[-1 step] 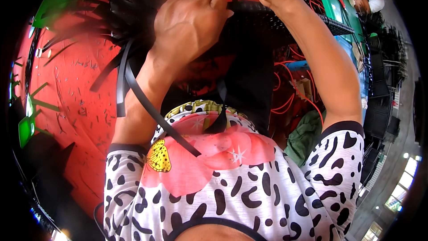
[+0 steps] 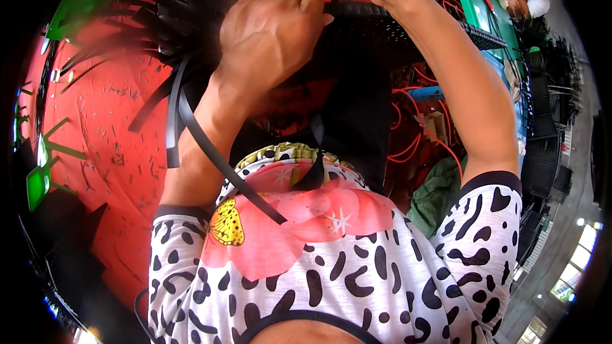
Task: The person weaves and secures black straps onto a furniture panel by hand, using a nail gun and pliers to trim and fasten the material.
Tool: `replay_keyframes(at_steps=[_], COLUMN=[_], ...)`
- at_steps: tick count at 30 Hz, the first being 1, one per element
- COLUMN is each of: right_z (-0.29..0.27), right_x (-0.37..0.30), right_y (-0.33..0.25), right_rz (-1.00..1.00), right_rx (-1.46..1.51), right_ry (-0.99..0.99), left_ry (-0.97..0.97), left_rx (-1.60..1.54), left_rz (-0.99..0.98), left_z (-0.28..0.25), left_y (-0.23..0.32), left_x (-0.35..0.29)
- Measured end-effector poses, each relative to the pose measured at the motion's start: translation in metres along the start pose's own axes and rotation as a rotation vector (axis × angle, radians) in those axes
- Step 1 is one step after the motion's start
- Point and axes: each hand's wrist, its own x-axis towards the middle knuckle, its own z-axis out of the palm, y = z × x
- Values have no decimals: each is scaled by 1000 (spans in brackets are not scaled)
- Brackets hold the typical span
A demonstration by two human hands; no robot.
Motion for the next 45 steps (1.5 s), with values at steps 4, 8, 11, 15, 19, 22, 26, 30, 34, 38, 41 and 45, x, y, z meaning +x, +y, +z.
replay_keyframes(at_steps=[4,8,11,15,19,22,26,30,34,38,41,45], right_z=[7,17,19,15,22,19,16,-4,-7,-7,-5,1], right_x=[12,21,19,18,19,15,20,14,11,16,14,11], right_y=[12,28,31,38,55,39,47,53,53,54,49,36], right_rz=[88,49,95,177,91,407,214,-18,-75,-503,-632,-3], right_rx=[-154,-295,-282,-318,-333,-98,-293,102,106,-388,-476,122], right_ry=[-100,-159,-197,-180,-174,-327,-312,-502,-630,-534,-348,-411], left_ry=[-29,-2,30,9,-21,-45,-14,-75,-123,-165,-176,-184], left_rx=[15,-62,-42,-66,-101,-125,-74,-177,-245,-274,-284,-255], left_rz=[-22,-17,62,71,59,38,55,35,13,14,7,3], left_z=[-2,0,3,2,5,7,10,5,0,-2,-2,-4], left_y=[2,-3,-9,-11,-11,-13,-16,-16,-18,-21,-22,-21], left_x=[0,0,-3,-1,3,3,3,5,7,8,9,8])
